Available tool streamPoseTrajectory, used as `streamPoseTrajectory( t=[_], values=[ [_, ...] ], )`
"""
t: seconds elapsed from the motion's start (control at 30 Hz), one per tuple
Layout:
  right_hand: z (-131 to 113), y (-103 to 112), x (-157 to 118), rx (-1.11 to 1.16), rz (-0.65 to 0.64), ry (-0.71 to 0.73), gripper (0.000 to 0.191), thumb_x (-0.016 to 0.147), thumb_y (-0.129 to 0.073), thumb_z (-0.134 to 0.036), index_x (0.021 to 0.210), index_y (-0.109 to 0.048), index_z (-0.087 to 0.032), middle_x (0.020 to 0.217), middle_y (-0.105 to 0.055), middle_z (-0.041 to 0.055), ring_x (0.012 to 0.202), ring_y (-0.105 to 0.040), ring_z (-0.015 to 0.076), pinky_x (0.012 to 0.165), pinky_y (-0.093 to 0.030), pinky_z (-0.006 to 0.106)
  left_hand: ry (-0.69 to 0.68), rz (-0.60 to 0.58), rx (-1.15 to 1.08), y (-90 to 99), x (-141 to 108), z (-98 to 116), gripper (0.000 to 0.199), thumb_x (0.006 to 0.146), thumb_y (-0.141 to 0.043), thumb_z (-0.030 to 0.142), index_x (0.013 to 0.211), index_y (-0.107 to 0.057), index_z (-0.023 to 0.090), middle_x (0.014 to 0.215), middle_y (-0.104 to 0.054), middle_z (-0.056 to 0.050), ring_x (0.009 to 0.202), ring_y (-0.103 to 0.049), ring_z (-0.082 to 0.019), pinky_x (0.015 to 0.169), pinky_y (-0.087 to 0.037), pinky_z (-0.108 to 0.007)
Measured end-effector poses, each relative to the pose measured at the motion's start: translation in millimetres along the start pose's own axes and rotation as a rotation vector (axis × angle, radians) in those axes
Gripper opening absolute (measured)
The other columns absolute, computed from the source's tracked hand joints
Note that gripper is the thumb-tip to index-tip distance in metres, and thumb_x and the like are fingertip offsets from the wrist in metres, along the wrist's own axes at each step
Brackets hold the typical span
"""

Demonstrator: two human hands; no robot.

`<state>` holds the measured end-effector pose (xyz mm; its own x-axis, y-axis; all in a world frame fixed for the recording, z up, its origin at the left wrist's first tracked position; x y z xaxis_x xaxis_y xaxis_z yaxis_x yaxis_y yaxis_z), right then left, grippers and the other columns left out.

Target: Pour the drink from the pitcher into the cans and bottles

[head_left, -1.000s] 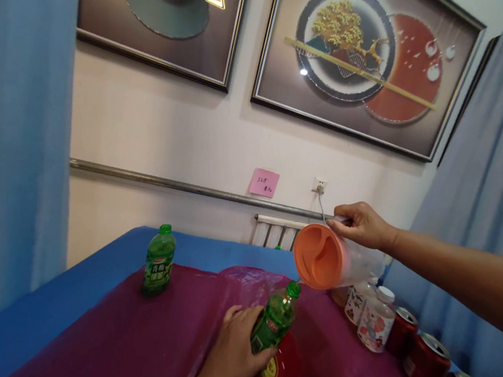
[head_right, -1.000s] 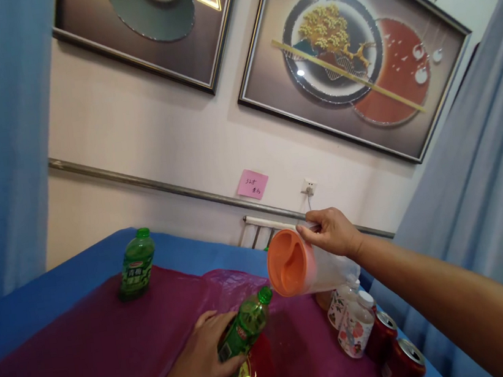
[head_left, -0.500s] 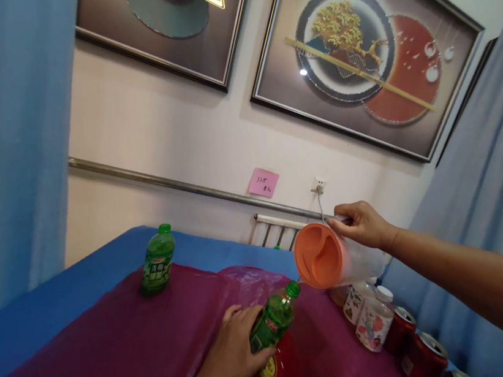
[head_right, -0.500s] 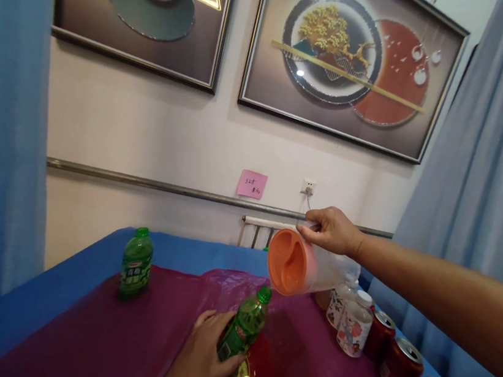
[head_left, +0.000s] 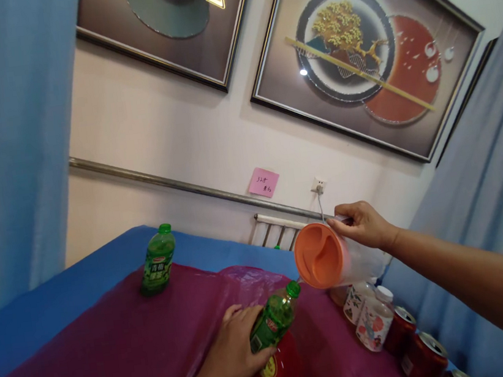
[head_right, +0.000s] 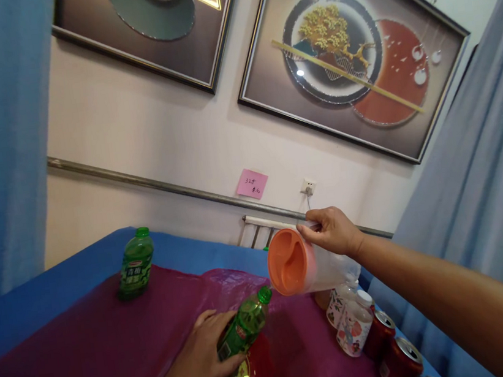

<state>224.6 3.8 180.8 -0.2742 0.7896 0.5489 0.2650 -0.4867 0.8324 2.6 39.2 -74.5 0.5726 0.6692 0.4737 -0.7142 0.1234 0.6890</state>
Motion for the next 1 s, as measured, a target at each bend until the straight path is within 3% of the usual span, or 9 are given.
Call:
streamPoseTrajectory(
  t=[1.0],
  values=[
    [1.2, -5.6, -1.2, 0.021, 0.003, 0.003, 0.045, 0.087, -0.056, -0.046, 0.056, -0.033, -0.023, 0.05, -0.031, -0.006, 0.049, -0.028, 0.0091, 0.049, -0.02, 0.027, -0.031, 0.028, 0.022, 0.1, -1.2, -0.1, 0.056, 0.069, -0.076, 0.029, 0.122, -0.061, 0.026, 0.122, -0.073, -0.006, 0.114, -0.066, -0.031, 0.113, -0.036, -0.052]
  ],
)
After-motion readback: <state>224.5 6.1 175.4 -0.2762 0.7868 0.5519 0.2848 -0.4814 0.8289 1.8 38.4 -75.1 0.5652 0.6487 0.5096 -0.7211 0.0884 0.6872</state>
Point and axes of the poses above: each hand's wrist, its own x-axis towards the middle knuckle, its own y-axis out of the back of the hand, z = x × y, the point moved 8 cm from there along x, towards the middle knuckle
